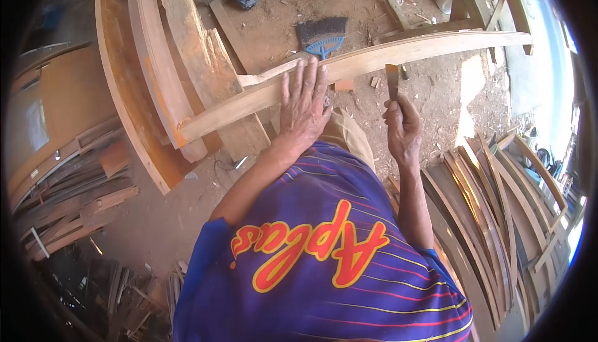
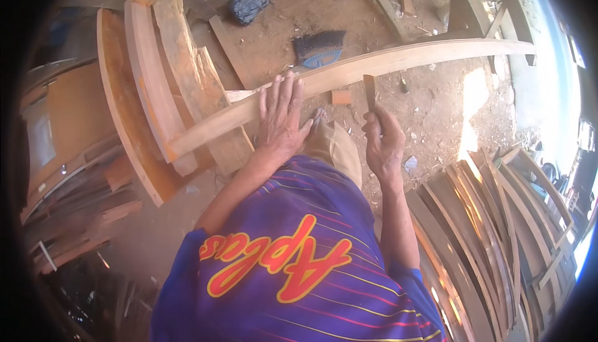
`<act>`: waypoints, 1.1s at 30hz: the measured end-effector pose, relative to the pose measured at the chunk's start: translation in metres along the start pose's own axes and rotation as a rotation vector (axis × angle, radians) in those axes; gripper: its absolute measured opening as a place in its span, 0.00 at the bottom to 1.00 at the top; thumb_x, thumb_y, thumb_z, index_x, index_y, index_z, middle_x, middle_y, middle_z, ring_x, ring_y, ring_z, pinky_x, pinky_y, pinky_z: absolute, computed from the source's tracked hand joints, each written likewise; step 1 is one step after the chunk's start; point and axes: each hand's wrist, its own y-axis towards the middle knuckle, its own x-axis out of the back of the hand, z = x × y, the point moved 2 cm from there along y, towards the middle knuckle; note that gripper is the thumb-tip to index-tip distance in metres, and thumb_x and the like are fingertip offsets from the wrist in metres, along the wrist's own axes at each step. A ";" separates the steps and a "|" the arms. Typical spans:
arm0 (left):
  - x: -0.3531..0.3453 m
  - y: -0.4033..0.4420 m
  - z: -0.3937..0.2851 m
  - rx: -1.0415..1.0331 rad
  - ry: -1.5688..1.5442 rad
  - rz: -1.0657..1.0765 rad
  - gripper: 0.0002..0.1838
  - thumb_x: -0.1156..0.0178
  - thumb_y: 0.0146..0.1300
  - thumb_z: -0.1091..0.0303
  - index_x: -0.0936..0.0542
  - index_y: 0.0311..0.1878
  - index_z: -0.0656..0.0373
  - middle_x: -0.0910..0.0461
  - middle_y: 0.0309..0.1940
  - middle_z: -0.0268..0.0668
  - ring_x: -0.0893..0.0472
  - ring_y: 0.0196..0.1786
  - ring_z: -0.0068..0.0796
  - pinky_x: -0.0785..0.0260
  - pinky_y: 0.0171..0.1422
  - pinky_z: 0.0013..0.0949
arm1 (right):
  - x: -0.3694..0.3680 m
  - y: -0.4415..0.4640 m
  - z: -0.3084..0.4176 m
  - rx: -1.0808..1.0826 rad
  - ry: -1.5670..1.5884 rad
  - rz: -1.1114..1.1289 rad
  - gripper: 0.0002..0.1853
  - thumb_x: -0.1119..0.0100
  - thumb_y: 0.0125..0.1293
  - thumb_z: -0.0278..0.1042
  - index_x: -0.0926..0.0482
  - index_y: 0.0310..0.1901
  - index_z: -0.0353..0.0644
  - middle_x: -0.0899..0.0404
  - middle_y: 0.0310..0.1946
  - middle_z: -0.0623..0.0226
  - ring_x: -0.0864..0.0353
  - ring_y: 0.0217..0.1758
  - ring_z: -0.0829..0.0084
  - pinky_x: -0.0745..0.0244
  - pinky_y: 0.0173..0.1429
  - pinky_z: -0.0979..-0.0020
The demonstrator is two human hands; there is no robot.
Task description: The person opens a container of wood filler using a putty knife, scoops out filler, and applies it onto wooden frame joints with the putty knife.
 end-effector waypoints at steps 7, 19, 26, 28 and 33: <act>-0.004 -0.024 -0.007 -0.284 -0.495 0.520 0.16 0.27 0.61 0.67 0.11 0.52 0.57 0.15 0.60 0.41 0.16 0.64 0.41 0.24 0.69 0.42 | 0.009 0.039 0.013 0.323 -0.202 0.060 0.20 0.41 0.73 0.24 0.18 0.65 0.39 0.17 0.44 0.53 0.16 0.42 0.61 0.22 0.47 0.61; 0.001 0.005 0.018 -0.150 -0.044 -0.077 0.37 0.26 0.58 0.67 0.24 0.74 0.44 0.31 0.73 0.47 0.31 0.75 0.51 0.44 0.77 0.59 | -0.021 0.038 -0.023 0.473 -0.339 0.058 0.27 0.39 0.72 0.22 0.24 0.72 0.45 0.20 0.47 0.51 0.16 0.44 0.52 0.20 0.47 0.56; -0.009 0.005 0.025 -0.136 -0.065 -0.128 0.33 0.29 0.58 0.71 0.21 0.69 0.44 0.29 0.70 0.45 0.28 0.71 0.49 0.41 0.74 0.57 | 0.007 -0.030 -0.069 0.107 -0.540 0.252 0.23 0.45 0.74 0.24 0.23 0.70 0.41 0.17 0.38 0.44 0.13 0.45 0.45 0.21 0.49 0.50; -0.009 0.015 0.027 -0.133 -0.071 -0.190 0.32 0.29 0.58 0.71 0.21 0.69 0.44 0.28 0.69 0.45 0.27 0.70 0.49 0.41 0.74 0.57 | 0.015 -0.034 -0.055 0.321 -0.468 0.100 0.17 0.47 0.78 0.30 0.21 0.64 0.38 0.14 0.43 0.47 0.12 0.40 0.50 0.19 0.48 0.58; -0.010 0.004 0.025 -0.167 -0.061 -0.254 0.29 0.33 0.61 0.74 0.19 0.66 0.44 0.25 0.66 0.42 0.24 0.67 0.47 0.37 0.72 0.52 | 0.017 0.000 -0.007 0.038 -0.057 0.024 0.14 0.51 0.80 0.33 0.20 0.56 0.35 0.14 0.38 0.57 0.14 0.37 0.67 0.21 0.44 0.64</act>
